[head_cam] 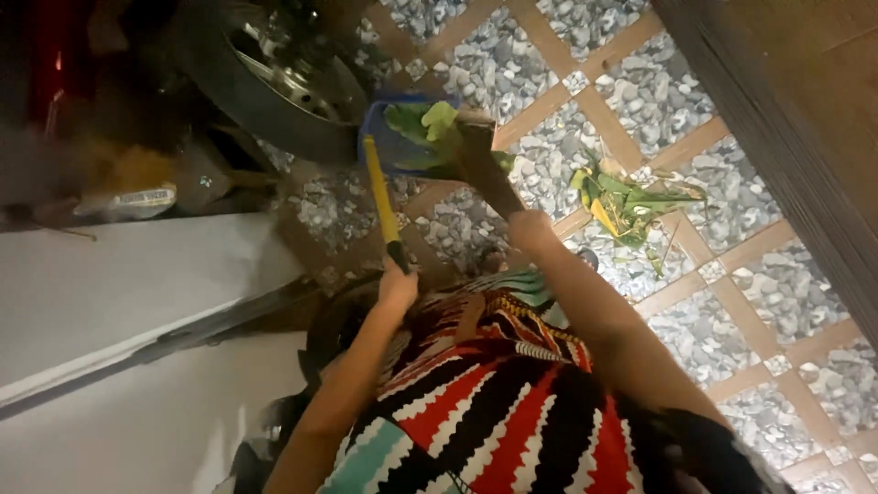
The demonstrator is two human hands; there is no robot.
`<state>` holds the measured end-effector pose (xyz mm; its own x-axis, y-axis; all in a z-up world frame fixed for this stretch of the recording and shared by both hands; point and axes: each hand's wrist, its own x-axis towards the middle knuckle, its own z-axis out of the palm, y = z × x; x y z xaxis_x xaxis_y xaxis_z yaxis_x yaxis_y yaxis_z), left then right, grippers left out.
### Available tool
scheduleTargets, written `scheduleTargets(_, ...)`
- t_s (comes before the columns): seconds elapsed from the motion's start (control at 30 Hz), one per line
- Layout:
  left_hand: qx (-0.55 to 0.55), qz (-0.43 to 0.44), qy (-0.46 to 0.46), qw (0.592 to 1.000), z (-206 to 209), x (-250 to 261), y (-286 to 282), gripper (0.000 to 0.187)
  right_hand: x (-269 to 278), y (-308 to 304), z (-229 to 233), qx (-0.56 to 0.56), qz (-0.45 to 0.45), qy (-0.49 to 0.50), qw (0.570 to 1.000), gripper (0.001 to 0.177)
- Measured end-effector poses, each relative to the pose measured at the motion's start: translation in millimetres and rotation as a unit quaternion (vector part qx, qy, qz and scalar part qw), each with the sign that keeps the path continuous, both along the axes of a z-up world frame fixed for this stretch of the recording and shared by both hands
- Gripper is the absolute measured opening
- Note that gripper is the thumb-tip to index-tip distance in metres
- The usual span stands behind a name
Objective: Sweeping organic debris and leaves into a dustpan on a tiled floor.
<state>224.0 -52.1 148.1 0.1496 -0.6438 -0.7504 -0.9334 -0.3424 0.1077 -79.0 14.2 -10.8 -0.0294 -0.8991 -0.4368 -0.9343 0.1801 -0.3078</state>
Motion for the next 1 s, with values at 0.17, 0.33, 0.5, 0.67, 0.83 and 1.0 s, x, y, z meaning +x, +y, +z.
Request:
scheduleTargets(0.17, 0.025, 0.027, 0.039, 0.999, 41, 17, 10, 0.094, -7, 6, 85, 0.109, 0.122, 0.063, 0.984, 0.024)
scheduleTargets(0.33, -0.024, -0.147, -0.002, 0.989, 9, 40, 20, 0.092, 6, 7, 97, 0.113, 0.04, 0.016, 0.993, 0.046)
scheduleTargets(0.5, -0.036, -0.263, -0.022, 0.964, 1, 33, 17, 0.098, 12, 2, 84, 0.14, 0.049, 0.043, 0.988, 0.039)
scheduleTargets(0.67, -0.029, -0.392, -0.043, 0.919, 23, 18, 23, 0.098, -9, -1, 161, 0.186, 0.052, 0.065, 0.979, 0.025)
scheduleTargets(0.83, -0.04, -0.431, -0.042, 0.901, 26, 12, 23, 0.096, -41, 13, 144, 0.197, -0.038, 0.081, 0.976, 0.023)
scheduleTargets(1.0, -0.004, -0.398, -0.041, 0.917, 35, 8, 24, 0.093, -51, 31, 84, 0.127, -0.087, 0.071, 0.986, 0.035)
